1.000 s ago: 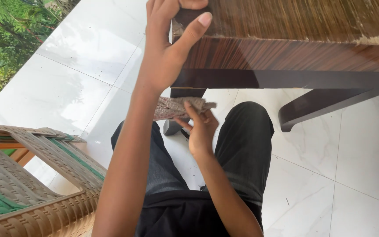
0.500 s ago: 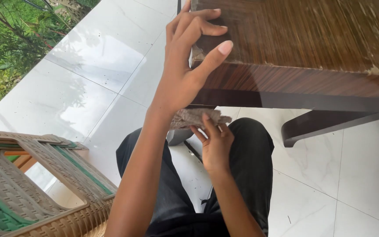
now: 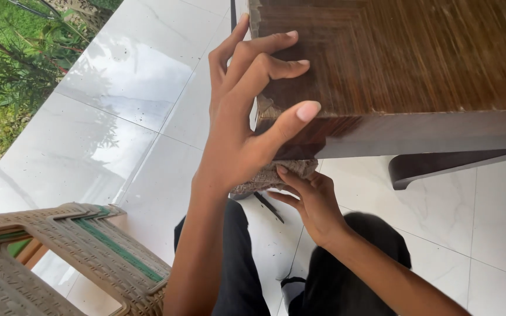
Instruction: Cleaning a wooden table with a spray bottle and cloth.
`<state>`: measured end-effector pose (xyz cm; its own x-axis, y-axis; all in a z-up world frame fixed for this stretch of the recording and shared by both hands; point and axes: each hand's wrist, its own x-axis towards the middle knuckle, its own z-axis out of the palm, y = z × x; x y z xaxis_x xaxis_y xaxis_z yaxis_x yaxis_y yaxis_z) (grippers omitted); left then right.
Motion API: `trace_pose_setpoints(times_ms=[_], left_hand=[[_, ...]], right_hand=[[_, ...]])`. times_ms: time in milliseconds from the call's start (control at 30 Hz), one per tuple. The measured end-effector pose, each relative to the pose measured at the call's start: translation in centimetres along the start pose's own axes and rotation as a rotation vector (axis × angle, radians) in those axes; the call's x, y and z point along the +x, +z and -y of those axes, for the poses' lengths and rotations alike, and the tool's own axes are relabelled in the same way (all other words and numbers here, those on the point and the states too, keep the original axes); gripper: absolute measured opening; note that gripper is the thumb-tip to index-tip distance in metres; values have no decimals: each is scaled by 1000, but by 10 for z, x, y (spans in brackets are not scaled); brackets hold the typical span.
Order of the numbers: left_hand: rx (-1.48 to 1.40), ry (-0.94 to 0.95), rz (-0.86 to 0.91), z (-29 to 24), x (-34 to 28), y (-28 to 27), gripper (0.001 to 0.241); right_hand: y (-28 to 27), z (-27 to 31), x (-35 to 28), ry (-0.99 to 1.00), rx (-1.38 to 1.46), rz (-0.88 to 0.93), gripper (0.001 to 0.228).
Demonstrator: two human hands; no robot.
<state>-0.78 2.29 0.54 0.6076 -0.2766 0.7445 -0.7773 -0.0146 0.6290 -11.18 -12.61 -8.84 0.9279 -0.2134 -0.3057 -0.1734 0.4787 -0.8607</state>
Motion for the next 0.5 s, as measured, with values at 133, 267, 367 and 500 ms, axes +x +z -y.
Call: trace_pose_setpoints(times_ms=[133,267,367,500], left_hand=[[29,-17,-50,-7,6,4,33],[20,-6,-101,-7,1,12,29],[79,60,-139,-8,-1,14,25],[-28,154,-225,6,-1,21,21]], right_hand=[[-7,6,5,36,-280,-83,24],[-15,13,4,104,-318,-1,30],[-25,3,13,105,-236,60,31],[-40,-19,22,-62,-232,109,33]])
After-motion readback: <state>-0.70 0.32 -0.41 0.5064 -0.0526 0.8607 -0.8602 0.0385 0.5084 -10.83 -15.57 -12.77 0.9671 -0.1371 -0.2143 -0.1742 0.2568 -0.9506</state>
